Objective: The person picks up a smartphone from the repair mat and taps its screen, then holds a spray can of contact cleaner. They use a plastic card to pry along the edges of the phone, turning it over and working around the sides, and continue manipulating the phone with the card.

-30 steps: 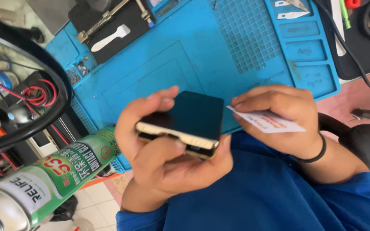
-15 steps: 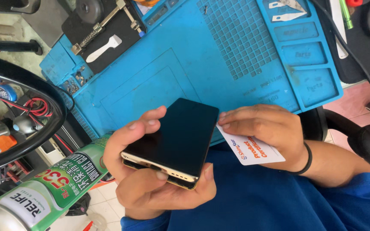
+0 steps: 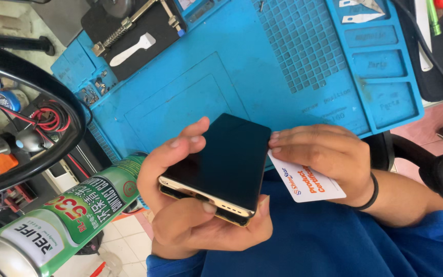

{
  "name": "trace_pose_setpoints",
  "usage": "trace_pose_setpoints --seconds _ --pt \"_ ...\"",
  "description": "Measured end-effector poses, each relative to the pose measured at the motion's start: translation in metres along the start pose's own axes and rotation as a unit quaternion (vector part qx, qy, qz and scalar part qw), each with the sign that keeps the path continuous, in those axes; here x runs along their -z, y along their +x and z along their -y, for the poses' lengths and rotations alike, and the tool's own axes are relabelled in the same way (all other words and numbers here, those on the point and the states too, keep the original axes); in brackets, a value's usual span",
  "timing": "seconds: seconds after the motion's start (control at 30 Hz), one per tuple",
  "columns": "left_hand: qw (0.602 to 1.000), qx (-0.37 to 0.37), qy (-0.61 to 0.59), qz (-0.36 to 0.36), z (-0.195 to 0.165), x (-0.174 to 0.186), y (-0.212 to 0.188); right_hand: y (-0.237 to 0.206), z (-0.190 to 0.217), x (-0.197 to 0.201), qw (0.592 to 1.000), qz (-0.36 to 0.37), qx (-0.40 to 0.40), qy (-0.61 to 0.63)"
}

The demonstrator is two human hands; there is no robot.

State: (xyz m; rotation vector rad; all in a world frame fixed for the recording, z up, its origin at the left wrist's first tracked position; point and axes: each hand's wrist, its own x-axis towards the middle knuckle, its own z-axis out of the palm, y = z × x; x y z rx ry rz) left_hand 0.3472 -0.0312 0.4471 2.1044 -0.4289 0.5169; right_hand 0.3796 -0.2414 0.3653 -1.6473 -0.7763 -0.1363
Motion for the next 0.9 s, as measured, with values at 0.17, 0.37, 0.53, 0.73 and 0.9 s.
trace_pose_setpoints --seconds 0.17,0.37,0.53,0.73,0.9 --pt "1.0 0.025 0.003 -0.008 -0.003 -0.002 -0.003 0.005 0.003 0.002 1.0 0.01 -0.002 -0.018" --pt "1.0 0.021 0.014 -0.016 -0.002 -0.004 -0.004 0.012 0.006 0.005 0.999 0.02 0.0 -0.034" --pt "1.0 0.024 0.017 -0.007 -0.004 -0.002 -0.004 0.017 0.008 0.008 0.998 0.041 0.017 -0.054" --pt "0.999 0.038 -0.003 0.0 -0.005 0.0 -0.005 0.011 0.006 0.011 0.999 0.009 -0.018 0.027" --pt "0.999 0.031 -0.03 -0.004 -0.001 0.001 -0.007 -0.016 -0.003 -0.009 0.994 -0.075 -0.029 0.07"
